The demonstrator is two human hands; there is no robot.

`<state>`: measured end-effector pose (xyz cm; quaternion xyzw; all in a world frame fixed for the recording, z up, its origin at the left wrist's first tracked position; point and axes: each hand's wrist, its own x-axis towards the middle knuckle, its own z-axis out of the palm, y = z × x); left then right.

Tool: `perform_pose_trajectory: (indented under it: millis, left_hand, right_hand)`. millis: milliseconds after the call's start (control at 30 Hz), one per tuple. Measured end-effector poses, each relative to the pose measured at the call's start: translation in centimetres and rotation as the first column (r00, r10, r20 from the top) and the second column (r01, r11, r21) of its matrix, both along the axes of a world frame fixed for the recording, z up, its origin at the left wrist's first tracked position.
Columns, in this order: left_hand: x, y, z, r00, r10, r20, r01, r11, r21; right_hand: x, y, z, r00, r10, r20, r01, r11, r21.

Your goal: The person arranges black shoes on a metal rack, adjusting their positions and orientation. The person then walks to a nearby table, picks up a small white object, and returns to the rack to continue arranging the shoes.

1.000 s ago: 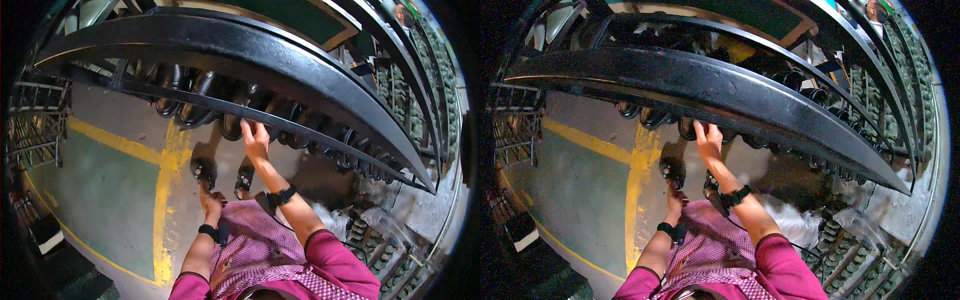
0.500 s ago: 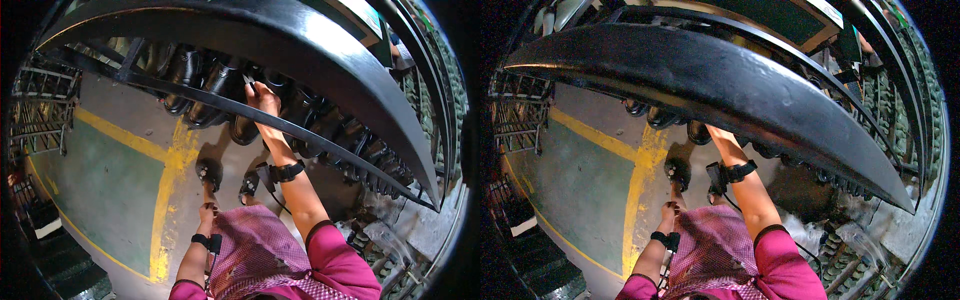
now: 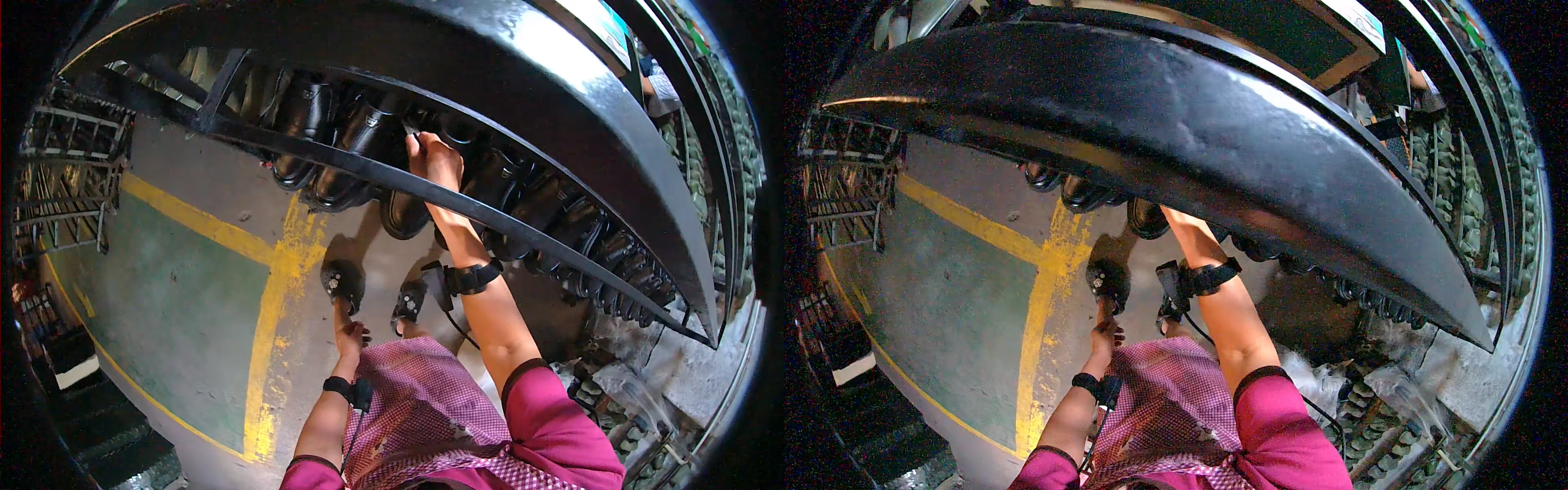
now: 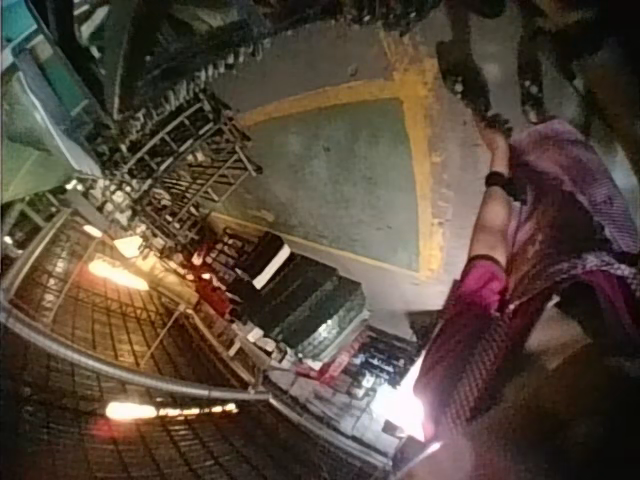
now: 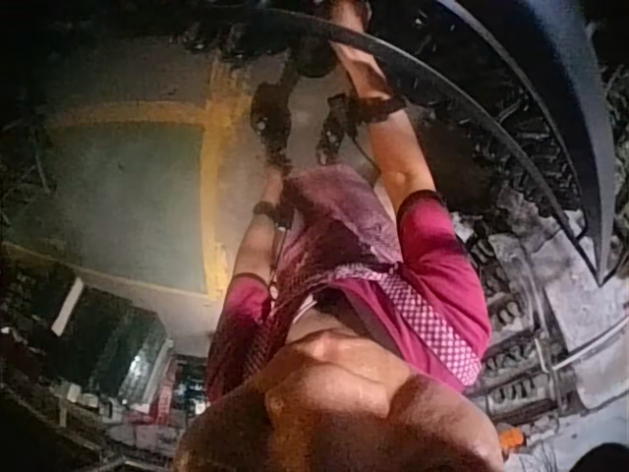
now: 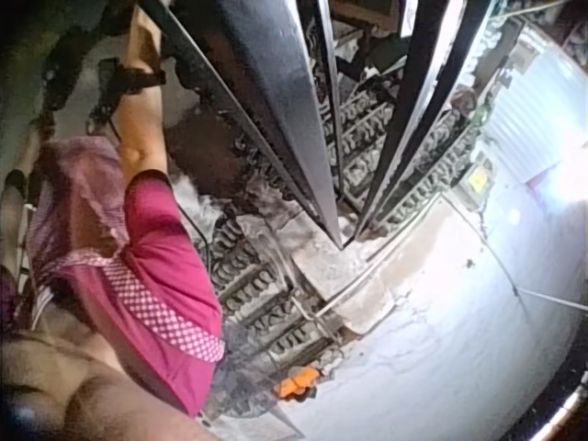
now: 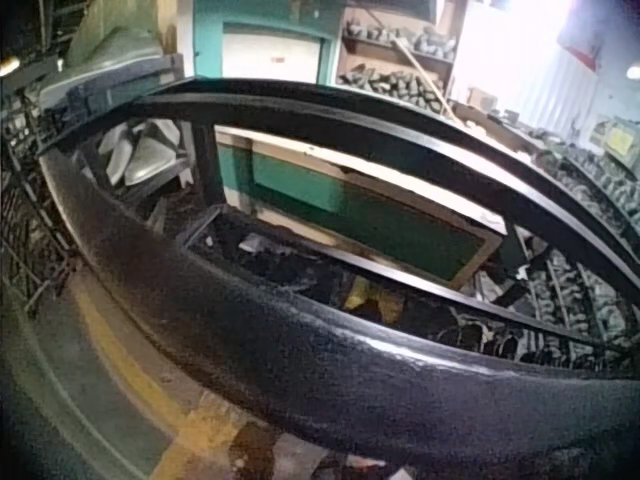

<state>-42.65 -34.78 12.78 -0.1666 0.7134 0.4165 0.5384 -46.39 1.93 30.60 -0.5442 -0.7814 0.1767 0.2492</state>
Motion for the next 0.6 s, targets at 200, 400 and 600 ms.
perform_pose_trajectory:
  millis: [200,400,600]
  left_hand:
    - [0.1,0.4,-0.6,0.998,-0.063,-0.016,0.063,0.998,0.031]
    - [-0.8,-1.0,0.3,0.998,-0.035,-0.051,0.034,0.999,-0.027]
    - [-1.1,-2.2,-0.8,0.999,-0.016,-0.046,0.011,0.994,-0.106]
  right_hand:
    - [2.3,0.6,-3.0,0.972,0.027,-0.231,-0.020,0.999,0.033]
    - [5.4,-2.7,-2.9,0.946,0.028,-0.323,-0.091,0.979,-0.183]
    - [8.1,-8.5,-2.7,0.784,-0.109,-0.611,-0.174,0.906,-0.385]
